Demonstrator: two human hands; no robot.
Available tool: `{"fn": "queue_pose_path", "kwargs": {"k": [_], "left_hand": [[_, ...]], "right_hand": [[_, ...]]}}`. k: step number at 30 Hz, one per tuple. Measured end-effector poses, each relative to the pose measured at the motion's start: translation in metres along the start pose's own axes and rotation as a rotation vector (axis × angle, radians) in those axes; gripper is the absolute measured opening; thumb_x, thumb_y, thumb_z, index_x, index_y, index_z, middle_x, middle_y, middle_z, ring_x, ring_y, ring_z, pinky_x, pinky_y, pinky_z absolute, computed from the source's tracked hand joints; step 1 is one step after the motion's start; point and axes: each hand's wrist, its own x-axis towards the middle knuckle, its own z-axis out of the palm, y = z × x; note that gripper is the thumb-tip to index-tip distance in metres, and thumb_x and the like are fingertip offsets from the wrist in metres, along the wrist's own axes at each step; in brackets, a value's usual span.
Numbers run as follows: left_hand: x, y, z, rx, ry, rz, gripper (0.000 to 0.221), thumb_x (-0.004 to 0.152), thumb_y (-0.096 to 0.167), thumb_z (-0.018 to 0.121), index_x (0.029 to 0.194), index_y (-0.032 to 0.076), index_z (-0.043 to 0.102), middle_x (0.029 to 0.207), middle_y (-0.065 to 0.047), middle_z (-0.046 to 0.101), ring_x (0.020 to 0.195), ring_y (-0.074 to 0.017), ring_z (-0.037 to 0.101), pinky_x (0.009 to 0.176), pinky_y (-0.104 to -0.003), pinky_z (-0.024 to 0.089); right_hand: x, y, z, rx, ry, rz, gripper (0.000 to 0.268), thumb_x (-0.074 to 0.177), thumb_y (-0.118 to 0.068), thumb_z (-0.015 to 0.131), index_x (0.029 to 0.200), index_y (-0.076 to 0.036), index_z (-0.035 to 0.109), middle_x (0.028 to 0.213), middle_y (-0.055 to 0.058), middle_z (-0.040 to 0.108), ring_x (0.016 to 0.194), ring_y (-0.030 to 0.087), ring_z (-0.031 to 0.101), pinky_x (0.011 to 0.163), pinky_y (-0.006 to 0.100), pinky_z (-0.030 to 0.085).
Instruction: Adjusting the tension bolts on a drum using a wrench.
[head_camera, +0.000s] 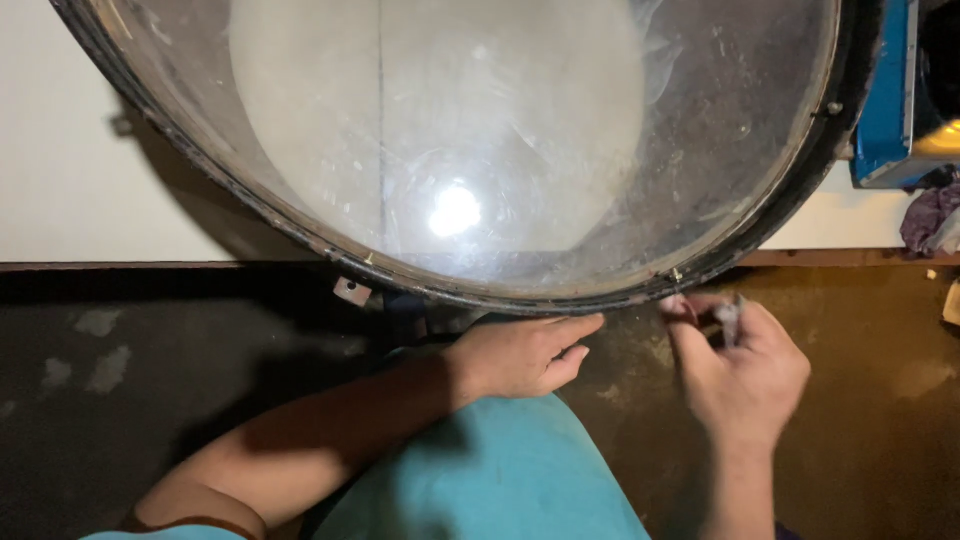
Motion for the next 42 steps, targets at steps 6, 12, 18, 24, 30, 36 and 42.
{"fn": "queue_pose_path", "kwargs": {"k": [6, 12, 18, 24, 30, 36, 42], "left_hand": [[-0.004, 0.004, 0.001, 0.024, 0.013, 0.01, 0.04, 0.098, 0.024, 0.056, 0.135, 0.009, 0.064, 0.117, -0.007, 0.072, 0.107, -0.0238, 0.068, 0.09, -0.037, 0.054], [-0.005, 0.01, 0.001, 0.001, -0.107, -0.129, 0.045, 0.098, 0.03, 0.054, 0.14, 0.016, 0.061, 0.107, -0.003, 0.071, 0.094, -0.024, 0.07, 0.068, -0.044, 0.056], [-0.009, 0.01, -0.006, 0.036, -0.089, -0.12, 0.041, 0.097, 0.028, 0.057, 0.135, 0.017, 0.065, 0.091, -0.004, 0.07, 0.078, -0.0285, 0.068, 0.047, -0.051, 0.048], [-0.01, 0.015, -0.012, 0.08, -0.071, -0.101, 0.04, 0.095, 0.028, 0.058, 0.133, 0.017, 0.066, 0.09, -0.005, 0.071, 0.078, -0.0294, 0.069, 0.05, -0.05, 0.05], [-0.005, 0.018, -0.013, 0.04, -0.149, -0.189, 0.044, 0.097, 0.031, 0.053, 0.139, 0.02, 0.062, 0.096, -0.003, 0.07, 0.085, -0.0278, 0.069, 0.051, -0.051, 0.05], [-0.004, 0.018, -0.011, 0.069, -0.087, -0.13, 0.042, 0.096, 0.03, 0.056, 0.136, 0.018, 0.064, 0.093, -0.002, 0.071, 0.083, -0.0272, 0.069, 0.051, -0.05, 0.051], [-0.004, 0.017, -0.005, 0.026, -0.113, -0.181, 0.043, 0.097, 0.033, 0.054, 0.136, 0.02, 0.065, 0.105, -0.001, 0.073, 0.096, -0.0244, 0.07, 0.065, -0.046, 0.055]], "right_hand": [[-0.005, -0.016, -0.01, 0.03, -0.029, -0.123, 0.016, 0.092, -0.016, 0.079, 0.105, -0.008, 0.077, 0.099, 0.004, 0.072, 0.085, 0.016, 0.063, 0.079, 0.028, 0.048], [-0.003, -0.009, -0.003, -0.051, 0.03, -0.076, 0.011, 0.095, -0.022, 0.083, 0.096, -0.012, 0.078, 0.082, 0.0, 0.068, 0.072, 0.014, 0.058, 0.067, 0.029, 0.045], [-0.004, -0.018, -0.008, -0.016, -0.004, -0.066, 0.012, 0.092, -0.02, 0.079, 0.101, -0.012, 0.077, 0.091, 0.002, 0.072, 0.08, 0.014, 0.064, 0.074, 0.029, 0.049], [-0.002, -0.006, -0.007, -0.051, 0.017, -0.263, 0.008, 0.095, -0.014, 0.078, 0.099, -0.009, 0.073, 0.093, 0.007, 0.073, 0.08, 0.022, 0.066, 0.075, 0.035, 0.051], [-0.001, -0.002, -0.001, -0.121, 0.064, -0.146, 0.022, 0.09, -0.026, 0.085, 0.088, -0.009, 0.072, 0.08, 0.002, 0.067, 0.073, 0.018, 0.062, 0.068, 0.033, 0.047], [0.0, -0.003, -0.001, -0.122, 0.056, -0.183, 0.018, 0.088, -0.024, 0.085, 0.098, -0.011, 0.076, 0.088, 0.002, 0.072, 0.077, 0.019, 0.066, 0.074, 0.033, 0.051], [0.0, -0.002, -0.001, -0.107, 0.044, -0.287, 0.012, 0.096, -0.018, 0.081, 0.093, -0.008, 0.074, 0.087, 0.006, 0.072, 0.077, 0.021, 0.067, 0.066, 0.034, 0.049]]}}
